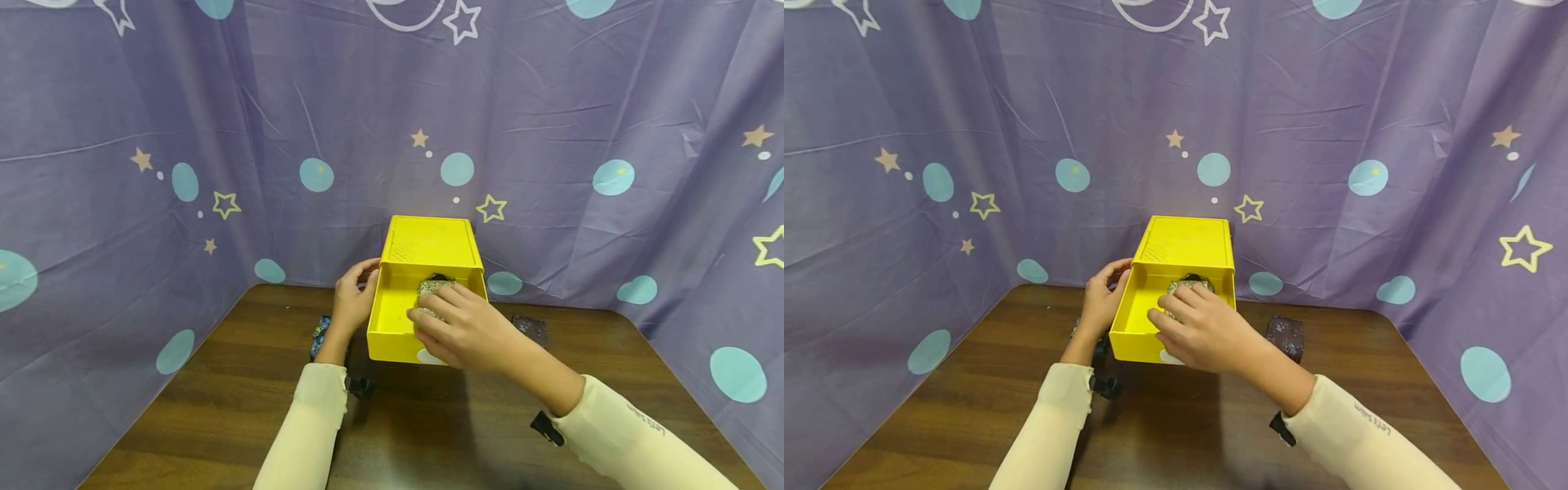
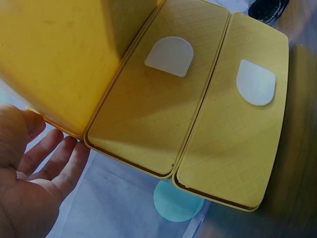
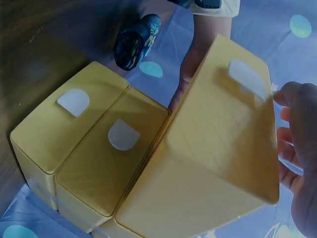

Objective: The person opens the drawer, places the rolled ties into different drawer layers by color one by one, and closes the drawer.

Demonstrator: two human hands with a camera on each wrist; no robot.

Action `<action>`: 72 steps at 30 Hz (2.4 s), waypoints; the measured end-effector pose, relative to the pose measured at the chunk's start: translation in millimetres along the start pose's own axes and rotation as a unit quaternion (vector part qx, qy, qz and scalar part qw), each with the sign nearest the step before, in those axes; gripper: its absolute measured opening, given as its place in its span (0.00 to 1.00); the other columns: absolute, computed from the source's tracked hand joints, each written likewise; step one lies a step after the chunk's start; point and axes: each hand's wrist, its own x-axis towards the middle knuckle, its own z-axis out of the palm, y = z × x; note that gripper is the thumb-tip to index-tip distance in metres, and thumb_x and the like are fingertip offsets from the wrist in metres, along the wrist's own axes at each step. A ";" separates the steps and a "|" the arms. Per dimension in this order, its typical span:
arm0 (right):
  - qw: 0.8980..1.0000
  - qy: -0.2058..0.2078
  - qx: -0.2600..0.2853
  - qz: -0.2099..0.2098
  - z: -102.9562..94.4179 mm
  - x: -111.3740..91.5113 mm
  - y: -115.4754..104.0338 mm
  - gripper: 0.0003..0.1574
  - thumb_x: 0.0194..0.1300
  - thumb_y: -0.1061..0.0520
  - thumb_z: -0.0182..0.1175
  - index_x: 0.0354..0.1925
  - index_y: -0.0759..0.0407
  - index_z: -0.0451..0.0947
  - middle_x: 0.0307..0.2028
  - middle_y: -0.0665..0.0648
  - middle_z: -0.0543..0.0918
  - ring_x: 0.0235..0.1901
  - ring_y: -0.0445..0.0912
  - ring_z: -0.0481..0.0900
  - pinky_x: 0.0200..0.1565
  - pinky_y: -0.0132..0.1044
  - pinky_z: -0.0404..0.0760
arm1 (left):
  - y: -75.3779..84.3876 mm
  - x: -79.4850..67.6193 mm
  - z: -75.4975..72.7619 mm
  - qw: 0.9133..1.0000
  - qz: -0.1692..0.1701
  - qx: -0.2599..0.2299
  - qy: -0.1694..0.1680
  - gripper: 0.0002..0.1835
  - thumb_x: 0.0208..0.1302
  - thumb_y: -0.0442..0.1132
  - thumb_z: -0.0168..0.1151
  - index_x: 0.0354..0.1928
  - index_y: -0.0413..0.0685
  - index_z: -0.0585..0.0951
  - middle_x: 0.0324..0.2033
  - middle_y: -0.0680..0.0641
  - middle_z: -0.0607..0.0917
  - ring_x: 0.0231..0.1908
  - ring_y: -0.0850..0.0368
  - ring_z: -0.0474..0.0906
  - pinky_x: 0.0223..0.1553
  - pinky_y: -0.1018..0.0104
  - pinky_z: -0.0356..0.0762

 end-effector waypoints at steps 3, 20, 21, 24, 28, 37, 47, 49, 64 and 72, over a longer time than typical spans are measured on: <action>1.000 0.006 -0.013 -0.014 2.2 -1.3 -4.8 0.16 0.70 0.53 0.60 0.50 0.59 0.83 0.44 0.57 0.84 0.43 0.53 0.80 0.45 0.44 0.81 | 0.6 -0.3 -0.4 1.000 -0.001 -0.005 -0.001 0.16 0.78 0.38 0.57 0.61 0.45 0.83 0.53 0.44 0.86 0.48 0.48 0.83 0.46 0.52 0.85; 0.986 0.047 -0.124 -0.104 21.3 -18.3 -24.6 0.18 0.72 0.52 0.54 0.49 0.59 0.84 0.41 0.56 0.83 0.39 0.50 0.81 0.40 0.42 0.80 | 1.6 0.2 0.1 1.000 0.000 -0.004 -0.002 0.16 0.78 0.39 0.57 0.62 0.45 0.82 0.53 0.44 0.85 0.47 0.48 0.83 0.46 0.51 0.85; 0.984 0.049 -0.132 -0.109 22.4 -19.5 -25.3 0.18 0.73 0.52 0.53 0.49 0.58 0.85 0.41 0.55 0.84 0.39 0.49 0.81 0.39 0.42 0.80 | 1.4 0.4 0.3 1.000 0.002 -0.003 -0.001 0.16 0.78 0.39 0.57 0.61 0.45 0.82 0.53 0.43 0.86 0.47 0.47 0.83 0.46 0.51 0.85; 0.980 0.055 -0.148 -0.120 25.9 -23.4 -27.4 0.17 0.75 0.54 0.51 0.48 0.57 0.85 0.41 0.55 0.84 0.38 0.48 0.80 0.38 0.41 0.79 | 1.0 0.6 0.4 1.000 0.008 0.001 0.003 0.16 0.77 0.38 0.58 0.61 0.44 0.83 0.53 0.42 0.86 0.46 0.47 0.84 0.46 0.52 0.85; 0.979 0.048 -0.155 -0.125 29.4 -27.8 -30.7 0.18 0.77 0.58 0.48 0.48 0.57 0.85 0.41 0.55 0.83 0.37 0.47 0.79 0.37 0.40 0.78 | 1.4 0.3 -0.5 1.000 0.010 0.003 0.004 0.16 0.77 0.37 0.57 0.61 0.44 0.83 0.52 0.43 0.86 0.46 0.47 0.84 0.46 0.51 0.85; 0.978 0.037 -0.163 -0.124 31.1 -34.0 -33.4 0.17 0.78 0.60 0.47 0.51 0.58 0.83 0.43 0.56 0.81 0.37 0.47 0.78 0.36 0.38 0.76 | 0.0 0.1 -0.4 1.000 0.009 0.005 0.002 0.16 0.77 0.38 0.57 0.61 0.44 0.83 0.52 0.43 0.86 0.46 0.48 0.84 0.45 0.53 0.86; 0.974 0.057 -0.177 -0.129 32.2 -36.3 -35.1 0.18 0.78 0.63 0.45 0.44 0.61 0.84 0.39 0.58 0.82 0.35 0.48 0.79 0.34 0.36 0.78 | 1.5 0.7 0.5 1.000 -0.005 0.008 0.000 0.15 0.77 0.38 0.57 0.61 0.45 0.83 0.52 0.44 0.86 0.46 0.49 0.83 0.46 0.54 0.85; 0.973 0.064 -0.175 -0.134 31.4 -35.1 -34.7 0.18 0.77 0.64 0.45 0.43 0.62 0.84 0.39 0.59 0.82 0.34 0.49 0.79 0.34 0.35 0.79 | 1.8 0.7 0.7 1.000 -0.005 0.008 0.000 0.15 0.77 0.38 0.58 0.61 0.45 0.83 0.52 0.44 0.86 0.46 0.49 0.83 0.47 0.54 0.85; 0.969 0.074 -0.170 -0.163 27.6 -31.4 -28.6 0.20 0.77 0.64 0.46 0.44 0.67 0.85 0.39 0.62 0.83 0.36 0.50 0.81 0.39 0.36 0.84 | 0.8 0.2 -0.8 1.000 -0.001 0.004 0.001 0.15 0.78 0.39 0.57 0.61 0.45 0.83 0.52 0.44 0.86 0.47 0.49 0.83 0.46 0.54 0.85; 0.968 0.081 -0.175 -0.160 26.1 -29.7 -25.3 0.20 0.78 0.66 0.45 0.45 0.67 0.86 0.39 0.62 0.83 0.35 0.51 0.81 0.38 0.37 0.84 | 0.9 -1.0 -0.8 1.000 0.007 0.003 0.000 0.16 0.78 0.39 0.57 0.61 0.44 0.82 0.53 0.43 0.86 0.46 0.48 0.84 0.45 0.53 0.85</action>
